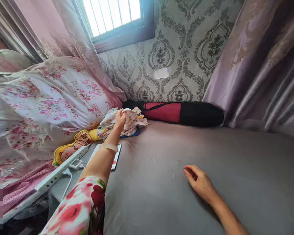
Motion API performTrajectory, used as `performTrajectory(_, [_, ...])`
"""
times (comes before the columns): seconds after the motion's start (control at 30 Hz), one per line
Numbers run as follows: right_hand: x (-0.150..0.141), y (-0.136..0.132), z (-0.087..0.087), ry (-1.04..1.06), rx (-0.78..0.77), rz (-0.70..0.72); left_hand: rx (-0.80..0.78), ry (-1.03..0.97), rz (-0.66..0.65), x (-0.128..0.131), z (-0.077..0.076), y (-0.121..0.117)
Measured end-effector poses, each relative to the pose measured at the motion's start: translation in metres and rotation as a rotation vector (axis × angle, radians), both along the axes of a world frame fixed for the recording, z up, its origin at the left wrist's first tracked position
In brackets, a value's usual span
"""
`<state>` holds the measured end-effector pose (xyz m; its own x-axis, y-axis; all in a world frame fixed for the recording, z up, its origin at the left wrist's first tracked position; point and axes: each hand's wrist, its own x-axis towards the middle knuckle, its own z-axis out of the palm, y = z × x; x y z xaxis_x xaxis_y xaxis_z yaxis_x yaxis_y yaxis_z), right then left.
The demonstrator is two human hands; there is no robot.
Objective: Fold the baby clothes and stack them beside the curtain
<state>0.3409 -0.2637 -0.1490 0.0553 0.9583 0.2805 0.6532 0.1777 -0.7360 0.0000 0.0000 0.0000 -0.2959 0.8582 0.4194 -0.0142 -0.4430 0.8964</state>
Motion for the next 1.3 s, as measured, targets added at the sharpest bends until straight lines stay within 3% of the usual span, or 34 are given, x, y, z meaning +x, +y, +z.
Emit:
performTrajectory(0.23, [-0.002,0.001,-0.004,0.007,0.017,0.004,-0.062,-0.287,-0.302,0.054,-0.024,-0.032])
performTrajectory(0.43, [-0.003,0.001,-0.002,0.039,0.014,0.003,-0.231,-0.262,-0.494,0.113,-0.040,-0.082])
performTrajectory(0.73, [-0.008,0.000,0.010,0.357,0.053,-0.146,-0.321,0.098,-0.755,0.184,-0.028,-0.157])
performTrajectory(0.87, [-0.014,-0.002,0.017,0.510,0.086,-0.105,-0.314,0.148,-0.844,0.205,-0.022,-0.185])
performTrajectory(1.0, [-0.011,-0.001,0.016,0.577,0.107,-0.124,-0.334,0.065,-0.908,0.213,-0.025,-0.193])
performTrajectory(1.13, [-0.006,-0.002,0.020,0.669,0.076,-0.179,-0.394,0.028,-0.904,0.209,-0.033,-0.185])
performTrajectory(1.3, [-0.023,-0.010,0.031,0.766,0.085,-0.170,-0.441,-0.018,-0.878,0.201,-0.036,-0.177])
